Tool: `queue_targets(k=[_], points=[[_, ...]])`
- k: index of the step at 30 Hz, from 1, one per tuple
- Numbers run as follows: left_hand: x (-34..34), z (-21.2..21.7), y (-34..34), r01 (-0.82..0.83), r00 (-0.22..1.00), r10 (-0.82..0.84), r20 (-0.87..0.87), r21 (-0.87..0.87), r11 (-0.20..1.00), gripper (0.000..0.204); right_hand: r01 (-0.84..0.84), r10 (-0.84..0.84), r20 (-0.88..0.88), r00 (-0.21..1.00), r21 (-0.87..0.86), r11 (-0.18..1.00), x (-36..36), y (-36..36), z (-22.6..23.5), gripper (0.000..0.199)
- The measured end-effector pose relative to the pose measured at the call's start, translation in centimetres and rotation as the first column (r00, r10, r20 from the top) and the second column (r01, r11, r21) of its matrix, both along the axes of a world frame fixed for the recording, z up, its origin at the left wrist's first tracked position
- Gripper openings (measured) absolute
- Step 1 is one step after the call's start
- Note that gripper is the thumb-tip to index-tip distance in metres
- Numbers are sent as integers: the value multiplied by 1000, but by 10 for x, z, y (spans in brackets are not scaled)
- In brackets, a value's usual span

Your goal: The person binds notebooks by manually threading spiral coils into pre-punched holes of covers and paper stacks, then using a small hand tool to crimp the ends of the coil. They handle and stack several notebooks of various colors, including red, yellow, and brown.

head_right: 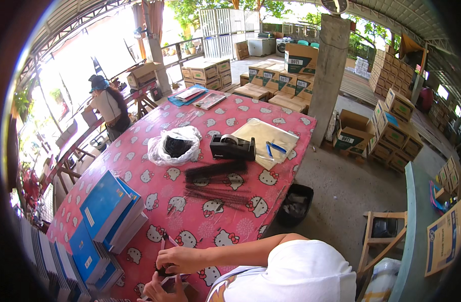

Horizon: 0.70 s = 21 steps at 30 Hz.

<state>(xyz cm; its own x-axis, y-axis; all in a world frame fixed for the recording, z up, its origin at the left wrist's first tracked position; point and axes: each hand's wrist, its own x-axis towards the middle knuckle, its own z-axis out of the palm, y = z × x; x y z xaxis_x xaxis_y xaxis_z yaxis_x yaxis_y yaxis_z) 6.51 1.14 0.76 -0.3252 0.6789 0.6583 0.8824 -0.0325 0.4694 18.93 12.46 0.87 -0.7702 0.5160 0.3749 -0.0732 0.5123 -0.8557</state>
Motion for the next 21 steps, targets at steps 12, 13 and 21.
queue_targets(k=[12, 13, 21], points=[[1, 9, 2, -59, 992, 33, -118, -228, 972, 58, -77, 81, -74, 994, 52, 996, -2, 6, 2, 19], [-10, 13, -2, -3, 991, -18, -135, -151, 989, 39, -85, 85, -66, 994, 13, 996, -9, 6, 2, 18], [-26, 5, -1, 149, 987, -147, 72, -25, 989, 15, -55, 66, 92, 994, -116, 992, 6, 7, 11, 26]])
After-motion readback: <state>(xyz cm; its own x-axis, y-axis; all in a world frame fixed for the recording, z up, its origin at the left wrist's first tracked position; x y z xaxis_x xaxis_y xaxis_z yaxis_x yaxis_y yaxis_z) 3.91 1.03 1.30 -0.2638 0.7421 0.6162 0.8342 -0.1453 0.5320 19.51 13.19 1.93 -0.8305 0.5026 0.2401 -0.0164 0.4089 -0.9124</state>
